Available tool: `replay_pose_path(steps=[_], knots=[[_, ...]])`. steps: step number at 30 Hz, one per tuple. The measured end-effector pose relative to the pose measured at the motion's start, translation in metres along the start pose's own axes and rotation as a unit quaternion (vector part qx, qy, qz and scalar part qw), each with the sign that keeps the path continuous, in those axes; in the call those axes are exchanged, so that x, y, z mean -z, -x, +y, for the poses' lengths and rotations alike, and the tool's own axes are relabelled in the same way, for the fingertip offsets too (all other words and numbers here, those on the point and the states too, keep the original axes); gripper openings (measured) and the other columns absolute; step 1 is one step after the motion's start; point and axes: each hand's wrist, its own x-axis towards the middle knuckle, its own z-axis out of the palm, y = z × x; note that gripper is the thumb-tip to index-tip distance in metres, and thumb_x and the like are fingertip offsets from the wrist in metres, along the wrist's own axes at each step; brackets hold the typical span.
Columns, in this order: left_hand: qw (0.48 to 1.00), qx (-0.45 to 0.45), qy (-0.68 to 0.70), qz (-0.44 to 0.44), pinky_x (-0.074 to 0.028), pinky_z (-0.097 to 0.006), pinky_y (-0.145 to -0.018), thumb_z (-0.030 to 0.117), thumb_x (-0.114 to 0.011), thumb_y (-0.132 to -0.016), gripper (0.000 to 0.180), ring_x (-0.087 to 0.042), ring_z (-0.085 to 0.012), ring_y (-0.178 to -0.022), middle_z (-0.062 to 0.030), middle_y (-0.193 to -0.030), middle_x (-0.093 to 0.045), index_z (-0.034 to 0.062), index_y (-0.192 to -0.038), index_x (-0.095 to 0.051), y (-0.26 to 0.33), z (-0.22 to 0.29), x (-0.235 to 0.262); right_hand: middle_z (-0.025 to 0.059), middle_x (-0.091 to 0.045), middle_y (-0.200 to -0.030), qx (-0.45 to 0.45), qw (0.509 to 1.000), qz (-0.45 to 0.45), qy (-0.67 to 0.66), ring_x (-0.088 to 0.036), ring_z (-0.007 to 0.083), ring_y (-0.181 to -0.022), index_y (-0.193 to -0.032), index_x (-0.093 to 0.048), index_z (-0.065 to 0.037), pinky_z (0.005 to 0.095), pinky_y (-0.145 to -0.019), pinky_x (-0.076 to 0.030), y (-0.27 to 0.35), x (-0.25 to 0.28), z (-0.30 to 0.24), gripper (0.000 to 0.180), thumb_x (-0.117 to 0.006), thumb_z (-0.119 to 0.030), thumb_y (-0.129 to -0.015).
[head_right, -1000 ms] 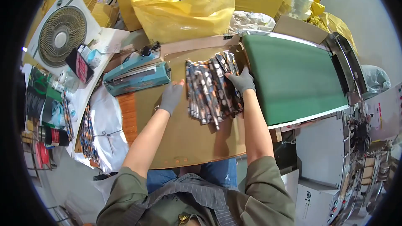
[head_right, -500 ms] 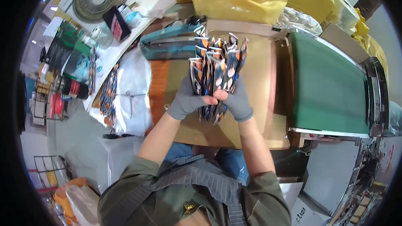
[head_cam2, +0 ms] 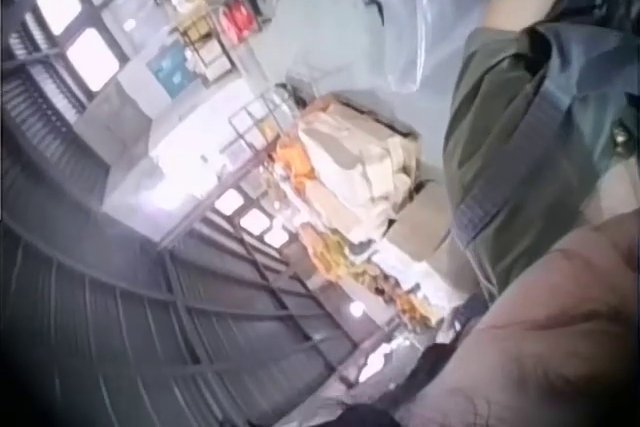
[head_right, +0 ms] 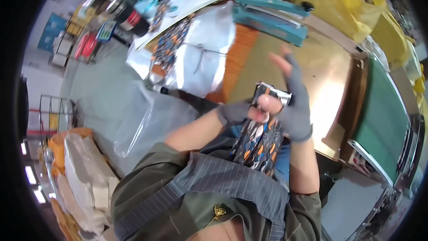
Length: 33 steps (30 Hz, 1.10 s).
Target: Gathering bundles of pens from a conveyor belt, placing them into plastic bags, and sealing the bags using a heat sealer.
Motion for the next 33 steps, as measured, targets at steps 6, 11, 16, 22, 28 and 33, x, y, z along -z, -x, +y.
replay_pose_path(steps=[6, 11, 16, 22, 28, 33], knots=[[0.921, 0.105, -0.295, 0.233, -0.046, -0.028, -0.076, 0.039, -0.067, -0.081, 0.054, -0.056, -0.0126, -0.087, -0.0086, -0.099, -0.062, -0.0014, -0.114, -0.055, 0.073, -0.023, 0.073, 0.0104, -0.055, -0.074, -0.264, 0.871, -0.110, -0.398, -0.057, 0.0242, -0.079, -0.081, -0.057, -0.001, 0.0364, -0.070, -0.050, 0.018, -0.037, 0.060, 0.024, -0.064, -0.022, -0.071], [0.719, 0.005, -0.579, 0.384, -0.048, -0.037, -0.067, 0.032, -0.068, -0.074, 0.025, -0.062, -0.0274, -0.071, -0.0121, -0.070, -0.062, 0.0074, -0.074, -0.062, 0.153, -0.022, 0.209, 0.0125, -0.060, -0.076, -0.296, 0.863, -0.087, -0.400, -0.058, 0.0224, -0.074, -0.075, -0.055, -0.004, 0.0314, -0.067, -0.048, 0.013, -0.065, 0.048, 0.017, -0.060, -0.019, -0.074], [0.770, -0.028, -0.509, 0.383, -0.046, -0.030, -0.059, 0.022, -0.054, -0.085, 0.021, -0.060, -0.0188, -0.060, -0.0107, -0.071, -0.064, 0.0052, -0.077, -0.064, 0.143, 0.046, 0.207, 0.0111, -0.062, -0.077, -0.329, 0.867, -0.121, -0.353, -0.061, 0.0184, -0.069, -0.108, -0.059, 0.003, 0.0272, -0.063, -0.049, -0.002, -0.073, 0.053, 0.040, -0.058, -0.019, -0.074], [0.719, -0.240, -0.548, 0.353, -0.046, -0.030, -0.064, 0.017, -0.049, -0.092, 0.021, -0.060, -0.0162, -0.071, -0.0120, -0.075, -0.063, 0.0043, -0.087, -0.066, 0.036, -0.013, 0.046, 0.0070, -0.065, -0.088, -0.295, 0.896, -0.116, -0.312, -0.060, 0.0169, -0.090, -0.093, -0.068, -0.001, 0.0286, -0.076, -0.050, 0.006, -0.064, 0.043, 0.024, -0.064, -0.016, -0.074], [0.915, 0.030, 0.026, 0.401, -0.042, -0.026, -0.048, 0.025, -0.045, -0.094, 0.029, -0.049, -0.0131, -0.057, -0.0049, -0.072, -0.053, 0.0037, -0.079, -0.057, 0.026, -0.008, 0.146, 0.0091, -0.066, -0.084, -0.145, 0.968, 0.015, -0.204, -0.062, 0.0144, -0.079, -0.094, -0.067, 0.000, 0.0285, -0.074, -0.049, 0.057, -0.009, 0.116, 0.026, -0.059, -0.011, -0.072], [0.853, -0.243, -0.404, 0.224, -0.041, -0.030, -0.058, 0.028, -0.048, -0.091, 0.032, -0.048, -0.0156, -0.060, -0.0052, -0.072, -0.053, -0.0007, -0.079, -0.056, -0.066, 0.004, 0.017, 0.0076, -0.063, -0.083, -0.163, 0.889, 0.042, -0.427, -0.059, 0.0118, -0.072, -0.099, -0.062, 0.003, 0.0262, -0.067, -0.049, 0.070, 0.014, 0.048, 0.029, -0.056, -0.012, -0.075]])
